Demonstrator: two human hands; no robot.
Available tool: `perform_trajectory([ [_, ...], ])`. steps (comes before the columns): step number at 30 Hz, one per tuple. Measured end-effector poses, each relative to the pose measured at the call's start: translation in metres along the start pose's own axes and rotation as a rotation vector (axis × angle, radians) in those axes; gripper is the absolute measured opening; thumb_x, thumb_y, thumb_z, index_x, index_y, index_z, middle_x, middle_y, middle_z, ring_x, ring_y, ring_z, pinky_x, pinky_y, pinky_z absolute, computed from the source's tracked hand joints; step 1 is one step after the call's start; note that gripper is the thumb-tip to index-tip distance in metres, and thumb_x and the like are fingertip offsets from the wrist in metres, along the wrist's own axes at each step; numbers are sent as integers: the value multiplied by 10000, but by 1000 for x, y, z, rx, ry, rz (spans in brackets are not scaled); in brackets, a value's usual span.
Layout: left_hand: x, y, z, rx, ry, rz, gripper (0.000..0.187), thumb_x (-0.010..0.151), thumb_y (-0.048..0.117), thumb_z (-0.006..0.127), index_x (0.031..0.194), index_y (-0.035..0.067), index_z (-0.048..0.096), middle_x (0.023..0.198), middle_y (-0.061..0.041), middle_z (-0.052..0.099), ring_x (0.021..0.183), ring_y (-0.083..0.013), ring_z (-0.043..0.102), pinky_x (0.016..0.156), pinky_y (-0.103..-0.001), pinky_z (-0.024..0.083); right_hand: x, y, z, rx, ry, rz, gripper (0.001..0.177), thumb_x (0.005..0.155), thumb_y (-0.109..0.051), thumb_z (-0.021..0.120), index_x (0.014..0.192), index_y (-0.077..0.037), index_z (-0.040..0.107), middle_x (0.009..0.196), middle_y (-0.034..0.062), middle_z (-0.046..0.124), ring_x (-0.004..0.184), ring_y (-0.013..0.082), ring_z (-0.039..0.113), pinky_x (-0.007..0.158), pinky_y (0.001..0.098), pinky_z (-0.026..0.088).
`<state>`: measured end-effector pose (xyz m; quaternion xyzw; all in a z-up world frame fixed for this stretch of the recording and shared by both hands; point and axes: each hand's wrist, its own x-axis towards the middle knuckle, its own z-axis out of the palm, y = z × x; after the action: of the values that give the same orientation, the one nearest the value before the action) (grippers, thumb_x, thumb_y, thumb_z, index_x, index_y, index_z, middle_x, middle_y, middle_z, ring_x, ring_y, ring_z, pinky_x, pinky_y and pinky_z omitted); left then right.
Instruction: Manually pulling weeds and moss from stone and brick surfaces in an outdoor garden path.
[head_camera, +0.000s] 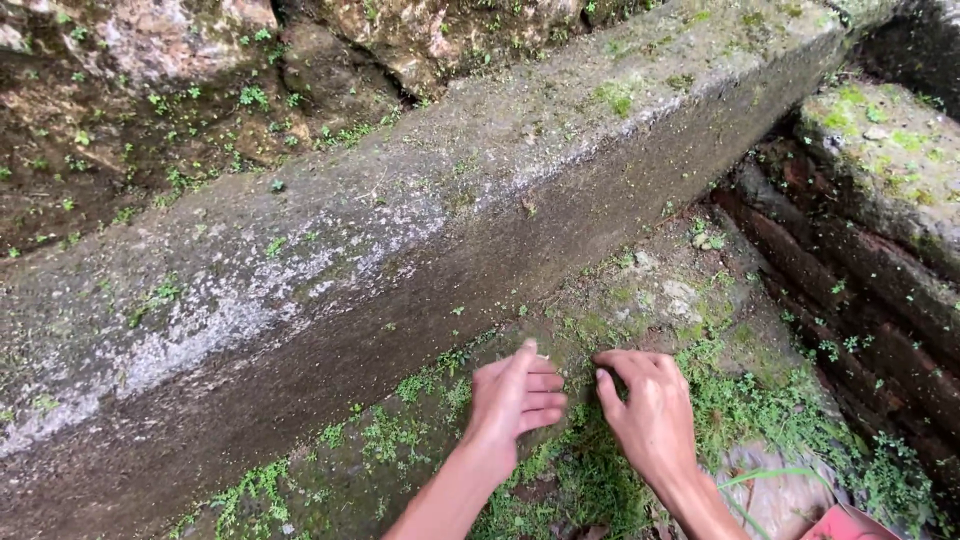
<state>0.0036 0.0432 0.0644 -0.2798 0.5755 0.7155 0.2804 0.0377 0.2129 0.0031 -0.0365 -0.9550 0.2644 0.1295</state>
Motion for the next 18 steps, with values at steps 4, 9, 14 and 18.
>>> perform_trajectory([
  [4,-7,17,-25,100,132,170,329,994,290,569,1092,0,689,998,-179,733,848,-257,730,717,-355,611,-1,-3,-2,-26,-27,12,239,889,-204,664,1064,-84,775,1078,94,764,976,281,647,952,442,490],
  [9,4,23,-30,-316,193,316,305,960,266,600,1114,22,698,1049,-124,750,892,-187,730,772,-315,612,-2,-5,2,-28,-9,13,232,888,-200,663,1050,-86,784,1082,86,759,956,285,641,921,434,500],
  [14,24,7,-21,-473,137,389,329,984,235,578,1162,-25,670,1055,-152,708,902,-215,699,755,-331,602,-6,0,4,-34,31,-61,230,894,-191,660,1052,-69,773,1101,95,751,984,291,645,933,438,495],
  [18,36,-4,-5,-90,19,213,385,978,226,544,1193,-62,682,1089,-219,735,900,-259,726,755,-349,632,-3,-5,0,-57,-7,-9,221,896,-192,660,1051,-82,772,1084,91,750,987,291,647,948,440,491],
])
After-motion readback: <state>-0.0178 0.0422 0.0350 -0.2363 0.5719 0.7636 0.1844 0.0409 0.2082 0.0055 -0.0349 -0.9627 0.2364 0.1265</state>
